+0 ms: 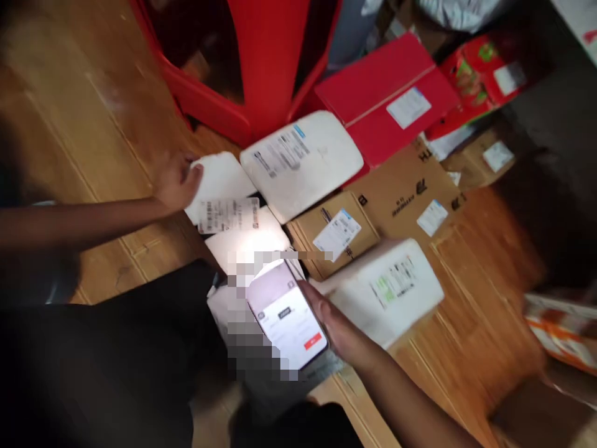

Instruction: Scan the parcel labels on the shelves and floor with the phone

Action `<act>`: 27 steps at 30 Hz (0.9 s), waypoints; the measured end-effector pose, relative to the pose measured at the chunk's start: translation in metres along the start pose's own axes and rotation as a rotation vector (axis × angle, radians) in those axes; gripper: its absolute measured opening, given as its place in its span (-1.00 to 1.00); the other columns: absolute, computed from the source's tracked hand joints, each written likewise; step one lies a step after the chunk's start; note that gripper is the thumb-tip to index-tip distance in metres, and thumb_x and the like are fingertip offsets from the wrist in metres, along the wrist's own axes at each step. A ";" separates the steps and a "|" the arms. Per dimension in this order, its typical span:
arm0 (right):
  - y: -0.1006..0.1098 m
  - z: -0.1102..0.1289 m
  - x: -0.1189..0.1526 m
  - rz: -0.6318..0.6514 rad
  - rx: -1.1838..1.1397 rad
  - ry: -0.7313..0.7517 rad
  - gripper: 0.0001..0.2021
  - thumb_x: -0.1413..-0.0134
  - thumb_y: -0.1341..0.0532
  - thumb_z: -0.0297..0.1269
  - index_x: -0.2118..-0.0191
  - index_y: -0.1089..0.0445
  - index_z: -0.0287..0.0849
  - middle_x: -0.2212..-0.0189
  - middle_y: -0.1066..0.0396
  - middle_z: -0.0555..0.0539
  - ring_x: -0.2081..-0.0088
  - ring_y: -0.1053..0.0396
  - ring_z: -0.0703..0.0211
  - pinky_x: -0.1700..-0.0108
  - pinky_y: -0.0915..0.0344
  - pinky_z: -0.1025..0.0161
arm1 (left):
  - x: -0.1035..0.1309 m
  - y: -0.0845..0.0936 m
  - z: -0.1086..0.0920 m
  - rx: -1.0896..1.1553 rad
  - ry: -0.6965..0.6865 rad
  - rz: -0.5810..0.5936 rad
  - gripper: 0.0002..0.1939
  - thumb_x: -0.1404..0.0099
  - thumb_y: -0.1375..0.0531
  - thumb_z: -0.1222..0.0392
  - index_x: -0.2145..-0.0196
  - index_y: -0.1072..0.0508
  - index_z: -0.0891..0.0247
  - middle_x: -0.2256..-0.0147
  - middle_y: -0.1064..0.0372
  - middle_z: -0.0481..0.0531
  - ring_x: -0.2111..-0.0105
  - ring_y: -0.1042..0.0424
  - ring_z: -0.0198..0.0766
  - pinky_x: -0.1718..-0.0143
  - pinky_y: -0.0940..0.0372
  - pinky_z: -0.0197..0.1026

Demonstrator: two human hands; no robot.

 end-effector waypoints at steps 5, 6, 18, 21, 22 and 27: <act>0.037 0.001 0.028 -0.389 -0.065 0.047 -0.27 0.16 -0.10 0.52 0.02 -0.46 0.11 -0.23 -0.35 0.01 -0.45 0.21 -0.03 -0.38 0.01 -0.04 | 0.048 -0.008 -0.084 -0.019 -0.902 0.230 -0.45 -0.34 0.03 -0.19 -0.02 -0.44 0.24 -0.02 -0.34 0.17 -0.08 -0.25 0.00 -0.19 -0.08 0.15; 0.041 0.001 0.032 -0.436 -0.051 0.079 -0.25 0.14 -0.06 0.53 0.01 -0.44 0.10 -0.26 -0.30 0.02 -0.46 0.28 0.00 -0.40 0.04 -0.02 | 0.065 -0.015 -0.100 -0.018 -1.038 0.331 -0.44 -0.30 -0.03 -0.20 -0.05 -0.43 0.23 -0.05 -0.34 0.17 -0.10 -0.25 0.02 -0.23 -0.04 0.16; 0.038 -0.012 0.046 -0.365 -0.021 0.167 -0.18 -0.07 0.17 0.46 -0.29 -0.13 0.07 -0.33 -0.20 -0.03 -0.36 -0.07 -0.16 -0.29 -0.17 -0.17 | 0.120 -0.066 -0.123 -0.169 -1.098 0.656 -0.01 0.01 -0.30 0.06 -0.31 -0.05 0.41 -0.30 -0.01 0.42 -0.33 0.12 0.28 -0.31 0.38 0.36; 0.040 -0.013 0.044 -0.376 -0.050 0.175 -0.18 -0.05 0.12 0.47 -0.28 -0.17 0.07 -0.24 -0.34 -0.07 -0.32 -0.16 -0.24 -0.23 -0.22 -0.25 | 0.119 -0.061 -0.123 -0.175 -1.130 0.704 -0.02 0.06 -0.33 0.08 -0.27 -0.08 0.42 -0.25 -0.08 0.42 -0.30 0.07 0.25 -0.31 0.36 0.34; 0.041 -0.013 0.043 -0.389 -0.054 0.182 -0.19 -0.04 0.09 0.46 -0.28 -0.18 0.09 -0.22 -0.36 -0.06 -0.31 -0.16 -0.25 -0.23 -0.23 -0.25 | 0.120 -0.059 -0.122 -0.170 -1.147 0.712 -0.03 0.07 -0.33 0.08 -0.26 -0.10 0.39 -0.25 -0.09 0.41 -0.30 0.06 0.24 -0.31 0.36 0.32; 0.042 -0.006 0.043 -0.461 -0.091 0.226 -0.28 -0.03 -0.08 0.39 -0.24 -0.22 0.16 -0.24 -0.34 -0.01 -0.34 -0.12 -0.20 -0.24 -0.24 -0.20 | 0.127 -0.044 -0.104 -0.157 -1.246 0.783 -0.08 0.10 -0.33 0.10 -0.22 -0.17 0.31 -0.23 -0.14 0.36 -0.28 -0.01 0.22 -0.33 0.35 0.27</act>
Point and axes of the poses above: each hand's wrist, its own x-axis away from the middle knuckle, its own y-axis out of the back of the hand, z = x × y, the point moved 4 cm from there along -x, towards the middle knuckle
